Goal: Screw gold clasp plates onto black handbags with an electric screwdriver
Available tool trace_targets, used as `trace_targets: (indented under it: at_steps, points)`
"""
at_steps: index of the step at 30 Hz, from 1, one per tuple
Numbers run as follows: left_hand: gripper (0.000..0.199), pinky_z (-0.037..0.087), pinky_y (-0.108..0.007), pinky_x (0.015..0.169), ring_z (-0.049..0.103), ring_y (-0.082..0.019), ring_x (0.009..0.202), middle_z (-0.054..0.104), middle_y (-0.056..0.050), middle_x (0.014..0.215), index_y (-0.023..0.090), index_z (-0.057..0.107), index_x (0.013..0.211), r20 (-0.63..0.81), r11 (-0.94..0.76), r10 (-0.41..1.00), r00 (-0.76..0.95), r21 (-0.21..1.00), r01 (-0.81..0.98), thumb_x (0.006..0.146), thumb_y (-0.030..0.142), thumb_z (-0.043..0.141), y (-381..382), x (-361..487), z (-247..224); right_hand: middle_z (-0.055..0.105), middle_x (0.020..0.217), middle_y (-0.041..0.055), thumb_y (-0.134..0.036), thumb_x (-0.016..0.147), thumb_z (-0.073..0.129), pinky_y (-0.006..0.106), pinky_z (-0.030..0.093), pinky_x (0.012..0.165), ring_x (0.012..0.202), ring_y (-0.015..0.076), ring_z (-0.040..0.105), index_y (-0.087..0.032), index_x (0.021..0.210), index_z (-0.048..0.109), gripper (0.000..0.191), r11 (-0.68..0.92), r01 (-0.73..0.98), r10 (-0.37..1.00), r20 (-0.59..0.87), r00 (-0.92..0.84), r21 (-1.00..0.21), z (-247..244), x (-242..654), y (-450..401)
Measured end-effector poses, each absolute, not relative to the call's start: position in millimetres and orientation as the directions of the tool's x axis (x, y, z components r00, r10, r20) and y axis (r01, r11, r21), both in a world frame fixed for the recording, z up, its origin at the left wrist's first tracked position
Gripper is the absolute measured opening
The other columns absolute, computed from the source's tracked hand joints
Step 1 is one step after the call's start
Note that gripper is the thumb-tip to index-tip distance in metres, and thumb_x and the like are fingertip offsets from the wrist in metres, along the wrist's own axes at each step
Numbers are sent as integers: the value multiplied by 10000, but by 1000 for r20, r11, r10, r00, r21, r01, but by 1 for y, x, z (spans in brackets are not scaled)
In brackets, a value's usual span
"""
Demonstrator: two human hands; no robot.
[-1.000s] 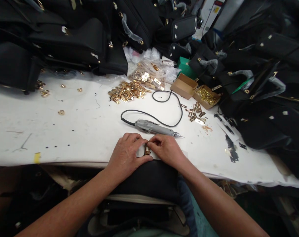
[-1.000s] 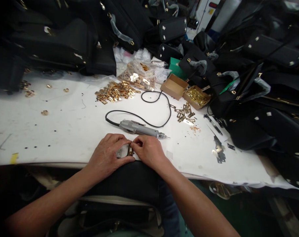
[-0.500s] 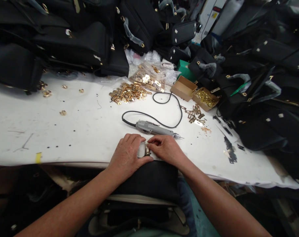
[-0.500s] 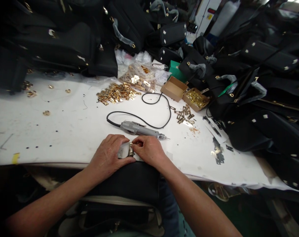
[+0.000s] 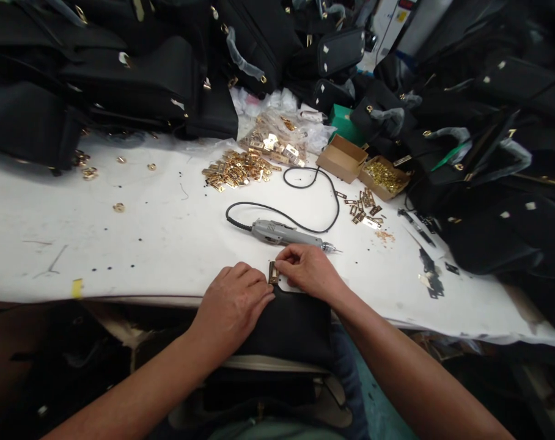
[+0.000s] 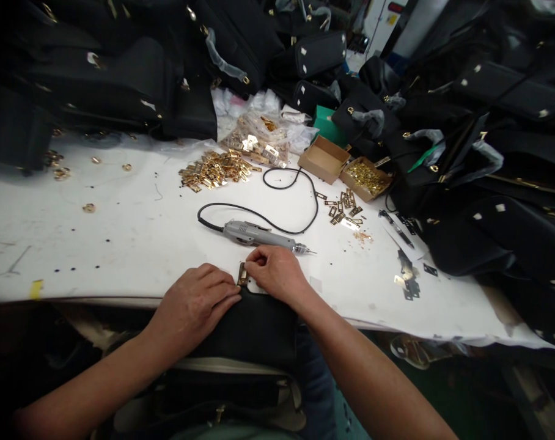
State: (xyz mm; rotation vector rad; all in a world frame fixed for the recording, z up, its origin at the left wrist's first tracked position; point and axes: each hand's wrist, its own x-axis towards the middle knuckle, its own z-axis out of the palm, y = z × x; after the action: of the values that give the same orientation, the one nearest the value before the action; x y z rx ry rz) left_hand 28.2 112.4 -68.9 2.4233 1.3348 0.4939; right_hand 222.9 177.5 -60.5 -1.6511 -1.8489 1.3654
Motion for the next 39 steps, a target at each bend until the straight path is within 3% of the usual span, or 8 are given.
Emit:
trace_targets:
  at_steps: [5,12,31,39]
  points:
    - [116,417,-388,798,555,-219,930,721,-23,948,237,736,925,156,-476,870,468,517,712,969,248,630,115,26,-76,710,681,-11,-274,838,637,186,415,457,536,124,663,-194,840,722,117,-211,522,860,-412,-303,-826,-59,222,179]
    - [136,416,-403,801,559,-224,944,728,-35,1003,233,741,941,164,-478,870,466,515,711,979,258,613,114,26,-76,680,592,-28,-255,830,638,178,385,446,465,95,589,-197,822,733,112,-216,542,850,-430,-304,-812,-60,221,184]
    - [124,407,-414,813,560,-234,972,733,-26,1058,238,722,953,177,-485,867,467,520,703,984,257,604,113,25,-77,660,571,-28,-249,845,662,170,396,456,476,96,614,-184,821,733,99,-227,540,854,-432,-289,-810,-61,220,181]
    - [210,421,-414,784,566,-248,974,719,-30,1081,258,694,1164,175,-522,848,500,436,733,975,236,604,113,27,-76,650,565,-32,-244,845,658,164,378,445,466,87,595,-184,815,723,93,-224,534,862,-422,-282,-815,-62,218,180]
